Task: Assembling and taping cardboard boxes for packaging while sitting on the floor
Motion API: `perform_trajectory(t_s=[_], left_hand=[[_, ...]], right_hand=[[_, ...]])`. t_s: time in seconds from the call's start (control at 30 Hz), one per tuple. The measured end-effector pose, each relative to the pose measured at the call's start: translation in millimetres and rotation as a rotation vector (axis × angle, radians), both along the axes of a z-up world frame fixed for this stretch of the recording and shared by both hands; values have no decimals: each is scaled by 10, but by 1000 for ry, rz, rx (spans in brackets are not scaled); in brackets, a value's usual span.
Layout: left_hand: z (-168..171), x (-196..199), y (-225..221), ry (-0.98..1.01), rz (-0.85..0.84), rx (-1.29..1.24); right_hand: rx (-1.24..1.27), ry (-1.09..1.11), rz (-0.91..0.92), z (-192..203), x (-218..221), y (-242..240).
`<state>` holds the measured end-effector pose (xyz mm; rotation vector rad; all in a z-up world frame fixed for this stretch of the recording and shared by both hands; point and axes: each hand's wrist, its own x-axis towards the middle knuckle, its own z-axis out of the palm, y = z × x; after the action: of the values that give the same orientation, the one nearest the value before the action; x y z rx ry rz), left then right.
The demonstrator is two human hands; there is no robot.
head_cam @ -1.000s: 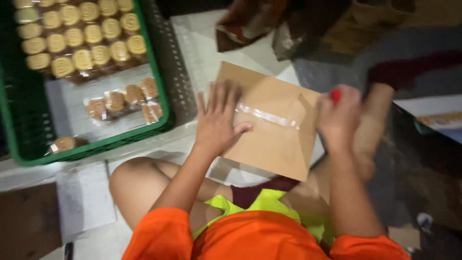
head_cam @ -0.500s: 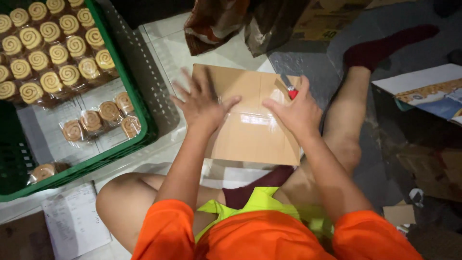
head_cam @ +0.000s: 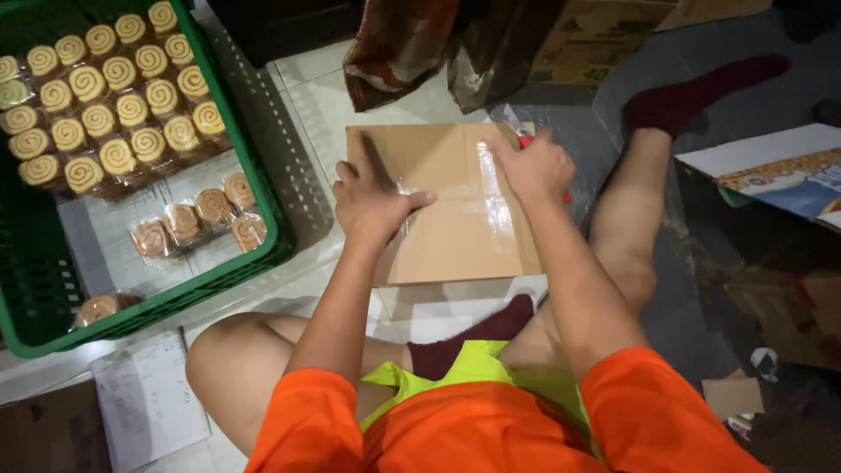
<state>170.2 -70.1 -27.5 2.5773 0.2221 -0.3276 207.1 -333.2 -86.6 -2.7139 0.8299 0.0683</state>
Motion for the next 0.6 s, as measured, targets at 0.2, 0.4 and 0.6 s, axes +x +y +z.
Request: perform_trajectory(t_s=[0.2,0.4,0.6], left_hand=[[-121,46,174,127,265,-369],[-82,-80,326,146,423,-487],[-439,-682,801,-548,445,-1394]], right_hand=[[42,-89,83,-115,-400,-394],[391,-194,104,85,-775,-311],[1512,-705,-9,-383,-900,-832]])
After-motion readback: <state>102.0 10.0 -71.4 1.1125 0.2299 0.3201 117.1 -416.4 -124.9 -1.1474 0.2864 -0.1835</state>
